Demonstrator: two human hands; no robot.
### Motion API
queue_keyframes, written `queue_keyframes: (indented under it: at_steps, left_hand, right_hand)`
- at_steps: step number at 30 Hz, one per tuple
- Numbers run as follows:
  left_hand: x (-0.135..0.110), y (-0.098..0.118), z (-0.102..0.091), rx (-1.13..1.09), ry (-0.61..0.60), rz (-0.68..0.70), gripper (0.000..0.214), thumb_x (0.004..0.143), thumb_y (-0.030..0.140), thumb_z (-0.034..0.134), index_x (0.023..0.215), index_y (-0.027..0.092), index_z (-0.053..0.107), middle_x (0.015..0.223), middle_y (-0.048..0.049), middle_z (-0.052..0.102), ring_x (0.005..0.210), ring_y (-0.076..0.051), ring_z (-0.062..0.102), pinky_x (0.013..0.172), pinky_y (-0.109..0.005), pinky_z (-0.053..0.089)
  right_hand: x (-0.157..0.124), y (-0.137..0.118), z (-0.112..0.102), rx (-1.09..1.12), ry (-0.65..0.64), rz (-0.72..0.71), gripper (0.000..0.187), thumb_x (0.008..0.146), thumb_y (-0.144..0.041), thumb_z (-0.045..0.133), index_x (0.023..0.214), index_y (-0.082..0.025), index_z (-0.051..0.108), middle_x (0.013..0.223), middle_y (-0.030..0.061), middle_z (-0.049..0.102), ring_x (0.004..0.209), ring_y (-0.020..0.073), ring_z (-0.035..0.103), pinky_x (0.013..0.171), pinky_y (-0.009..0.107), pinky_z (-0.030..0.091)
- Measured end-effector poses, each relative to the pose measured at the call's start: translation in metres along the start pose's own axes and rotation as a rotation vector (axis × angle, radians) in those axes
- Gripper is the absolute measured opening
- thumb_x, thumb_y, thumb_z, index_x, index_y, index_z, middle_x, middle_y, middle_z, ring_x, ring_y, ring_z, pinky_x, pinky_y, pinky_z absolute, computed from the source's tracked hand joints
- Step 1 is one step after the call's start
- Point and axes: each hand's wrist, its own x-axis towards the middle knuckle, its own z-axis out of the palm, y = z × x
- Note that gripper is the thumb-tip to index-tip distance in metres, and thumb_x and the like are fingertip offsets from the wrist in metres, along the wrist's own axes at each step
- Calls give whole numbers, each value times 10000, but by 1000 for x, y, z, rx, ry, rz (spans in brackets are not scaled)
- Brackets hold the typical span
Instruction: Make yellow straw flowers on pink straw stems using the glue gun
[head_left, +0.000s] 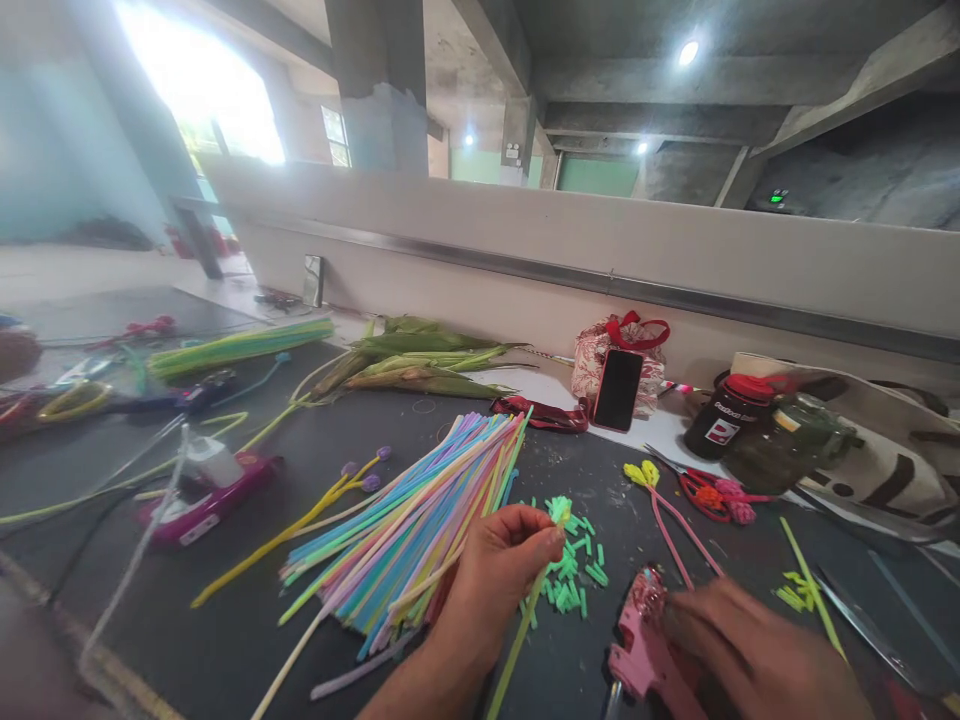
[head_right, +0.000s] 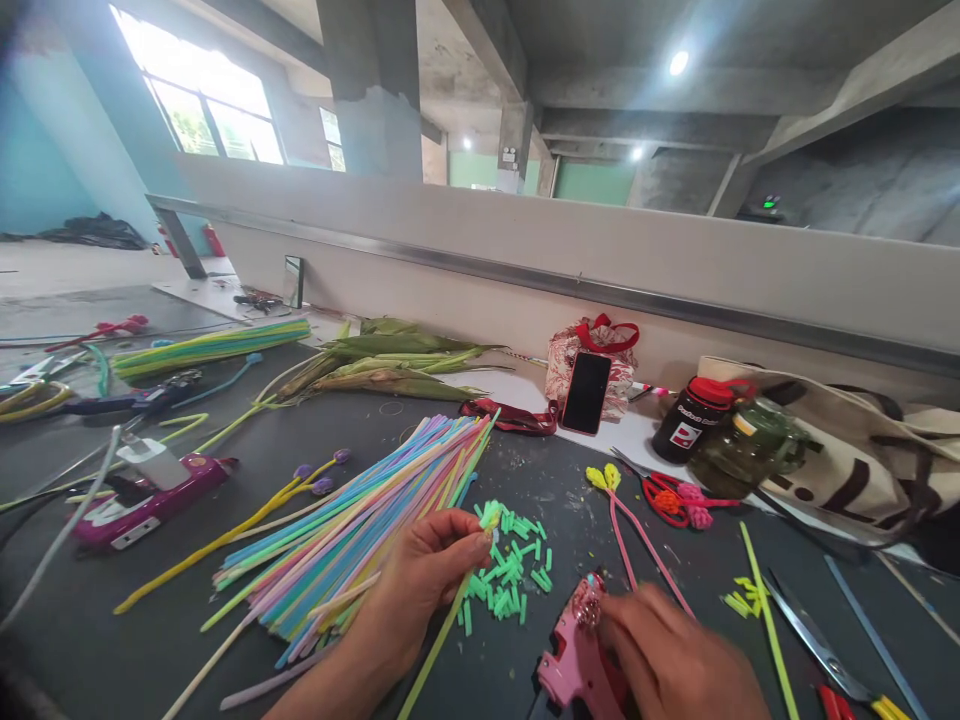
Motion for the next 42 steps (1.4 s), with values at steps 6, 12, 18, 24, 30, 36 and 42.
queue_keyframes:
  at_steps: [6, 12, 18, 24, 30, 36, 42]
  left_hand:
    - [0, -2, 3, -32, 10, -7, 206, 622, 300, 704, 626, 140, 575, 524, 36, 551, 376, -5, 273, 385, -170, 145]
    - [5, 0, 1, -52, 1, -38, 217, 615, 300, 711, 623, 137, 567, 519, 40, 552, 365, 0, 279, 380, -166, 153]
    - [7, 3, -1, -43, 50, -70, 259, 577, 339, 736, 621, 147, 569, 505, 46, 555, 349, -1, 280, 367, -174, 141]
    - [4, 7, 3, -56, 66, -78, 276, 544, 348, 747, 601, 144, 569, 490, 47, 552, 357, -4, 278, 372, -180, 129]
    - [1, 9, 5, -81, 44, -53, 224, 577, 311, 726, 607, 149, 574, 497, 42, 561, 363, -8, 276, 383, -184, 136]
    - [2, 5, 4, -85, 44, -45, 244, 565, 319, 743, 620, 144, 582, 506, 44, 550, 371, -7, 268, 387, -185, 130]
    - [5, 5, 2, -72, 43, -77, 292, 525, 361, 754, 603, 154, 563, 486, 44, 556, 350, -8, 285, 371, -182, 137]
  right_hand:
    - [83, -3, 0, 81, -214, 157, 210, 835, -256, 462, 722, -215, 634, 709, 10, 687, 671, 182, 641, 572, 254, 406]
    - [118, -4, 16, 71, -264, 94, 206, 823, -237, 463, 739, -199, 647, 741, 33, 679, 713, 185, 608, 578, 253, 347]
    - [130, -14, 24, 90, -344, -27, 222, 714, -115, 500, 803, -216, 677, 808, 16, 653, 764, 172, 600, 642, 249, 347]
    - [131, -16, 22, 99, -352, -55, 234, 713, -104, 490, 800, -209, 680, 799, 15, 648, 746, 159, 600, 638, 241, 350]
    - [122, -20, 17, 95, -392, -119, 218, 720, -96, 501, 757, -217, 679, 778, 3, 656, 733, 150, 610, 636, 225, 361]
    - [117, -17, 23, 46, -417, -148, 246, 709, -79, 505, 794, -232, 679, 804, 14, 647, 756, 166, 611, 635, 237, 352]
    - [118, -17, 26, 41, -424, -133, 177, 699, -94, 497, 715, -204, 635, 742, 21, 640, 673, 178, 597, 556, 253, 309]
